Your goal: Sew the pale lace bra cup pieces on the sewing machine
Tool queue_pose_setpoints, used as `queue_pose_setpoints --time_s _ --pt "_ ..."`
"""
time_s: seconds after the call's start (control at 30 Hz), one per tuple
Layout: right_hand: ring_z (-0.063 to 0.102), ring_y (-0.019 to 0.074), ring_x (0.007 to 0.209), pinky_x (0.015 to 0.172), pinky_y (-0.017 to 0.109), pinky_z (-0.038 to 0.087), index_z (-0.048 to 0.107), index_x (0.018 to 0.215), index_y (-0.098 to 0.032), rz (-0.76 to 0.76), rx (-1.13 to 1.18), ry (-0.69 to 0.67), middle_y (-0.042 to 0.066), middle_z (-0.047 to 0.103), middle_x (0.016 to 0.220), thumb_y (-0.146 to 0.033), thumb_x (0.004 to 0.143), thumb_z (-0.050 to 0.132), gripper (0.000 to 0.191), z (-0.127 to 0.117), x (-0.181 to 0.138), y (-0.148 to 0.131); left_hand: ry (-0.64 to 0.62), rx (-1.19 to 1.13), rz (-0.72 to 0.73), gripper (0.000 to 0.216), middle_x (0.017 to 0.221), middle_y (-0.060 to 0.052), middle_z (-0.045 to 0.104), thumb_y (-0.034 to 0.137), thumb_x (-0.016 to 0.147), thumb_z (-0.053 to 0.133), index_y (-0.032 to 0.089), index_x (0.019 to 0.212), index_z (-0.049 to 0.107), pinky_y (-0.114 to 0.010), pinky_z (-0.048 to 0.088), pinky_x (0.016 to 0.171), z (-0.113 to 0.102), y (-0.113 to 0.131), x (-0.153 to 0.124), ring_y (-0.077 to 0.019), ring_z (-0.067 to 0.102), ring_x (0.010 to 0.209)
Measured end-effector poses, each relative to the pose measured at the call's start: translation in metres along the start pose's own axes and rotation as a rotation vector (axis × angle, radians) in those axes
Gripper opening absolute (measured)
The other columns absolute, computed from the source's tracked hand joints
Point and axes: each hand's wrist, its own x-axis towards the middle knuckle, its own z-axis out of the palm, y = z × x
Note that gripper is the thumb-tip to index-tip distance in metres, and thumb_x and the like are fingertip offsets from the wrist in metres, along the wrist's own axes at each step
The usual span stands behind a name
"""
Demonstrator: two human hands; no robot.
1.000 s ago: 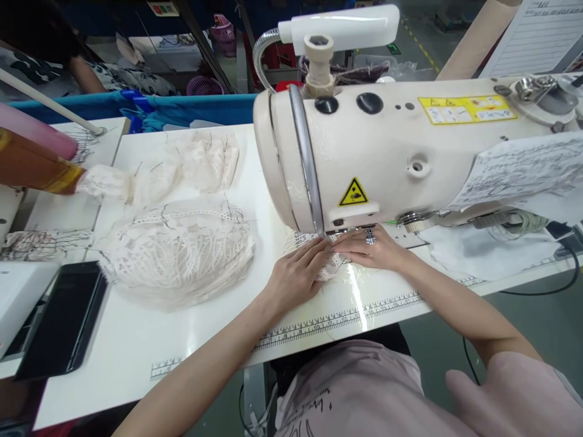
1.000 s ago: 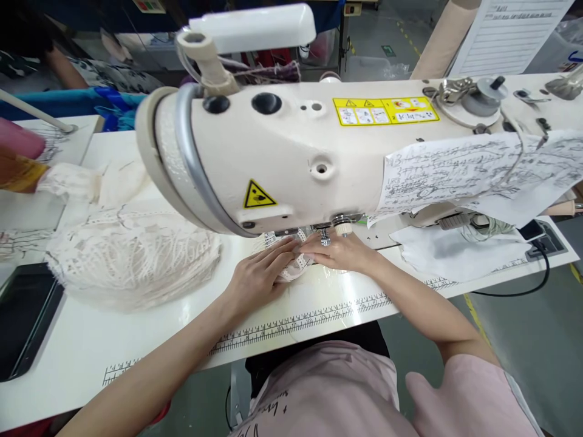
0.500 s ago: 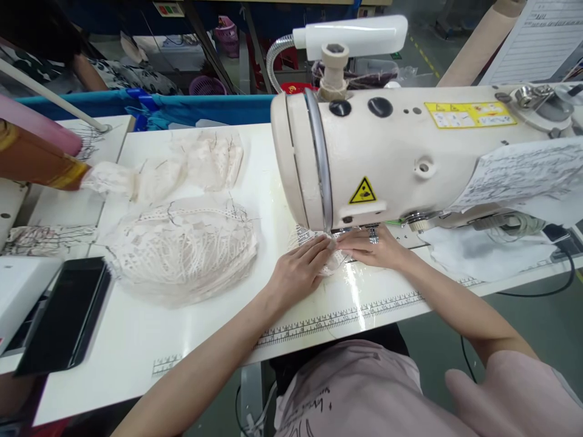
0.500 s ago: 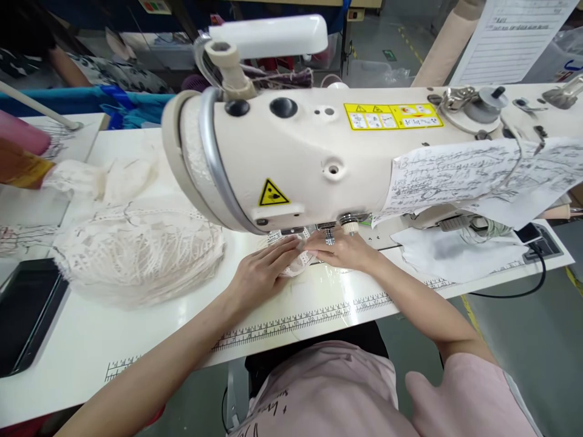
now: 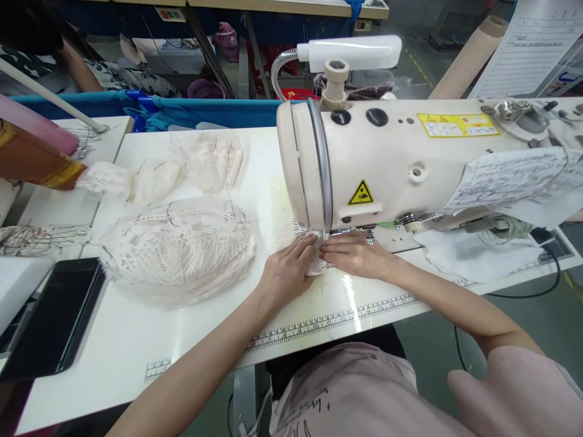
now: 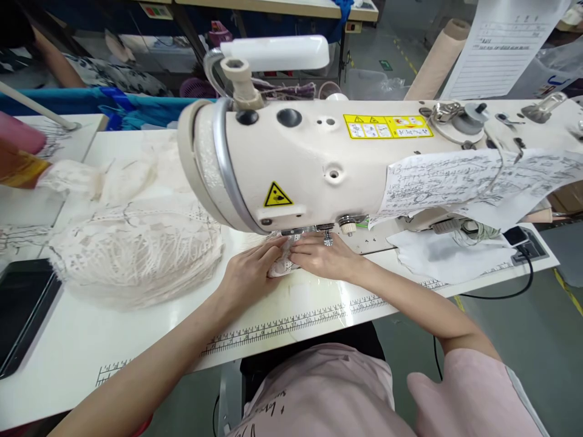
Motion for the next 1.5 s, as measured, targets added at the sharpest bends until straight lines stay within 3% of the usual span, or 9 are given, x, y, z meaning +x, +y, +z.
queue_pose_setpoints --time_s 0.23,0.5,0.73,0.9,1.03,1.2,1.33,1.5 --pt "0.065 0.0161 0.113 0.094 0.033 0.056 0.069 0.115 -0.026 0.058 0.050 0.010 0.002 0.074 0.113 -0.016 0.096 0.050 0.029 0.004 0.004 -0.001 0.040 0.032 -0.040 0.034 0.120 -0.013 0.069 0.003 0.071 0.052 0.014 0.102 0.063 -0.033 0.058 0.093 0.004 -0.004 0.000 -0.0245 0.067 0.110" --pt "0.066 0.0155 0.111 0.095 0.033 0.055 0.070 0.111 -0.025 0.120 0.033 0.066 0.002 0.074 0.114 -0.016 0.097 0.050 0.026 0.006 0.001 -0.001 0.002 0.012 -0.081 0.036 0.118 -0.012 0.069 0.004 0.067 0.053 0.016 0.100 0.061 -0.033 0.059 0.089 0.005 -0.005 0.002 -0.0254 0.067 0.109" --pt "0.072 0.0131 0.092 0.071 0.028 0.057 0.072 0.097 -0.021 0.059 -0.146 0.165 -0.002 0.076 0.105 -0.012 0.097 0.046 0.028 -0.009 0.007 -0.003 -0.045 0.037 -0.126 0.039 0.119 -0.012 0.069 0.008 0.071 0.055 0.016 0.108 0.060 -0.036 0.059 0.088 0.004 -0.002 0.003 -0.0264 0.068 0.107" --pt "0.071 0.0159 0.095 0.074 0.031 0.056 0.073 0.101 -0.023 0.141 -0.186 0.111 0.001 0.075 0.111 -0.015 0.096 0.050 0.025 -0.012 0.004 -0.004 -0.025 0.029 -0.059 0.045 0.122 -0.009 0.069 0.012 0.080 0.053 0.016 0.124 0.059 -0.040 0.055 0.098 0.004 -0.001 0.004 -0.0262 0.064 0.116" --pt "0.068 0.0179 0.104 0.080 0.032 0.056 0.071 0.110 -0.025 0.188 -0.125 0.059 0.000 0.073 0.116 -0.019 0.097 0.050 0.026 -0.008 -0.003 0.001 -0.044 0.005 -0.047 0.043 0.125 -0.008 0.067 0.018 0.085 0.053 0.017 0.128 0.061 -0.043 0.056 0.098 0.004 0.000 0.005 -0.0275 0.060 0.121" --pt "0.069 0.0198 0.093 0.073 0.035 0.056 0.068 0.118 -0.030 0.237 -0.231 0.016 -0.001 0.073 0.114 -0.023 0.099 0.044 0.032 -0.003 -0.008 0.004 -0.035 0.039 -0.004 0.040 0.125 -0.008 0.067 0.017 0.087 0.051 0.015 0.125 0.063 -0.044 0.054 0.101 0.006 0.002 0.006 -0.0269 0.061 0.121" --pt "0.068 0.0199 0.087 0.069 0.035 0.055 0.070 0.112 -0.029 0.253 -0.313 0.038 -0.001 0.074 0.104 -0.026 0.098 0.044 0.030 -0.002 -0.010 0.004 -0.020 0.079 0.036 0.038 0.126 -0.010 0.067 0.018 0.088 0.051 0.013 0.124 0.064 -0.045 0.054 0.101 0.008 0.002 0.007 -0.0272 0.062 0.119" --pt "0.065 0.0209 0.090 0.067 0.033 0.053 0.067 0.119 -0.031 0.279 -0.305 0.044 0.003 0.071 0.113 -0.028 0.098 0.047 0.030 0.002 -0.014 0.007 -0.046 0.039 0.009 0.041 0.127 -0.012 0.066 0.023 0.090 0.052 0.014 0.129 0.061 -0.050 0.053 0.101 0.010 0.002 0.006 -0.0297 0.060 0.121"
